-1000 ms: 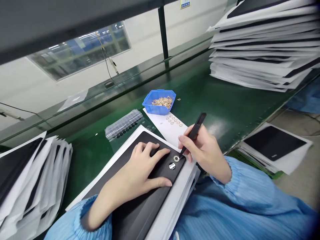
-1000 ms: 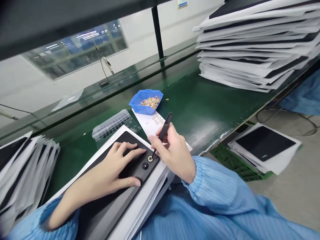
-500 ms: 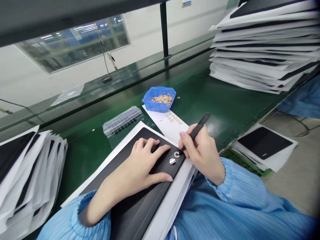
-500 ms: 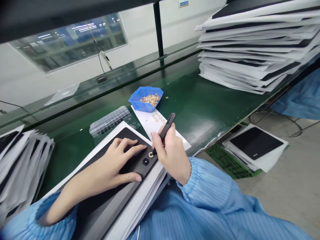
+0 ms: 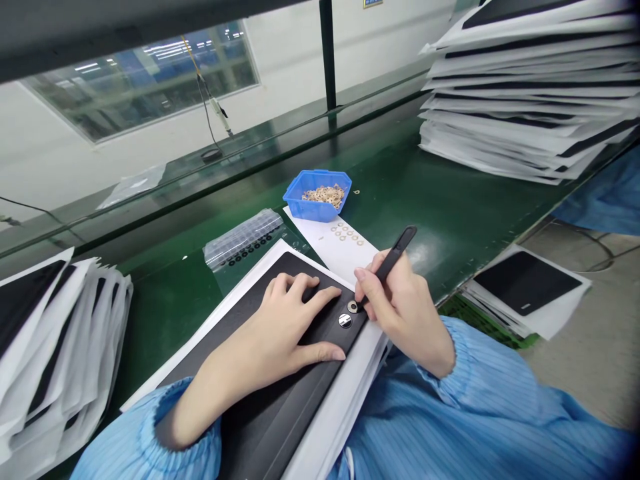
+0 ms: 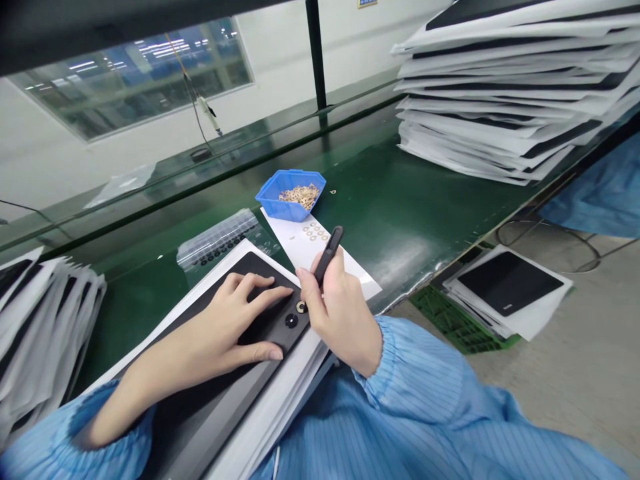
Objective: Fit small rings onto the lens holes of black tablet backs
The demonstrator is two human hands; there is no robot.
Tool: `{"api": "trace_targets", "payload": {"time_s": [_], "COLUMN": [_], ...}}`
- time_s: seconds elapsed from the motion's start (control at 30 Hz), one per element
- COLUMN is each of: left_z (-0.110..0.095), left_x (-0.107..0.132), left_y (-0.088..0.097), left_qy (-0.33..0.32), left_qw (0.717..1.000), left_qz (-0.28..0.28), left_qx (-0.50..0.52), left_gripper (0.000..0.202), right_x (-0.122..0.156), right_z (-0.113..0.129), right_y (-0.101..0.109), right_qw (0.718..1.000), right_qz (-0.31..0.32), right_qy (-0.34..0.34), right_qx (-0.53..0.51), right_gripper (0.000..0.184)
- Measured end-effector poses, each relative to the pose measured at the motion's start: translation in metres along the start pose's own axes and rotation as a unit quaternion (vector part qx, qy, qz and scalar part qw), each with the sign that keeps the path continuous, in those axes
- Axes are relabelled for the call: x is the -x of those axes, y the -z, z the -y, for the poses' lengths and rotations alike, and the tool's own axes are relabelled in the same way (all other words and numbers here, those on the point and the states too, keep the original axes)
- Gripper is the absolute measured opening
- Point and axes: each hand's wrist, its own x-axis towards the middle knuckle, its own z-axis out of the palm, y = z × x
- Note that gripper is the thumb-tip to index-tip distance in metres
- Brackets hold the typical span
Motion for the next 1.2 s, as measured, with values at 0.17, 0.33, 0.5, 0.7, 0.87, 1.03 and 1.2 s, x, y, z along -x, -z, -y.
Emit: {"api": "trace_targets", "payload": {"time_s": [0.17, 0.33, 0.5, 0.7, 0.87, 1.03, 1.2], "left_z": [0.001, 0.002, 0.004, 0.003, 0.003, 0.003, 0.002], "left_x": [0.0, 0.0, 0.001, 0.0, 0.0, 0.0, 0.0], "left_y": [0.0, -0.002, -0.004, -0.004, -0.003, -0.003, -0.002], "left_qy": [0.001, -0.006, -0.007, -0.001, -0.001, 0.002, 0.002], "left_qw": [1.0, 1.0, 1.0, 1.0, 1.0, 1.0, 1.0], "left_qz": [-0.003, -0.006, -0.011, -0.008, -0.002, -0.003, -0.002], "left_qx": [-0.005, -0.009, -0.008, -0.01, -0.007, -0.004, 0.002], "left_gripper": [0.07, 0.069, 0.07, 0.07, 0.07, 0.07, 0.068], "right_x": [0.001, 0.0, -0.001, -0.003, -0.005, -0.008, -0.027], "right_z": [-0.004, -0.009, -0.011, -0.008, -0.008, -0.011, -0.011], "right_y": [-0.002, 0.0, 0.001, 0.0, 0.0, -0.004, -0.003], "right_qw": [0.998, 0.996, 0.996, 0.998, 0.998, 0.994, 0.987], "right_qz": [-0.027, -0.05, -0.064, -0.057, -0.046, -0.022, 0.006], "right_qy": [-0.028, -0.034, -0.038, -0.026, -0.024, -0.04, -0.024], "right_qx": [-0.051, -0.068, -0.042, -0.007, -0.024, -0.094, -0.159], "right_gripper": [0.017, 0.018, 0.02, 0.019, 0.017, 0.016, 0.018]}}
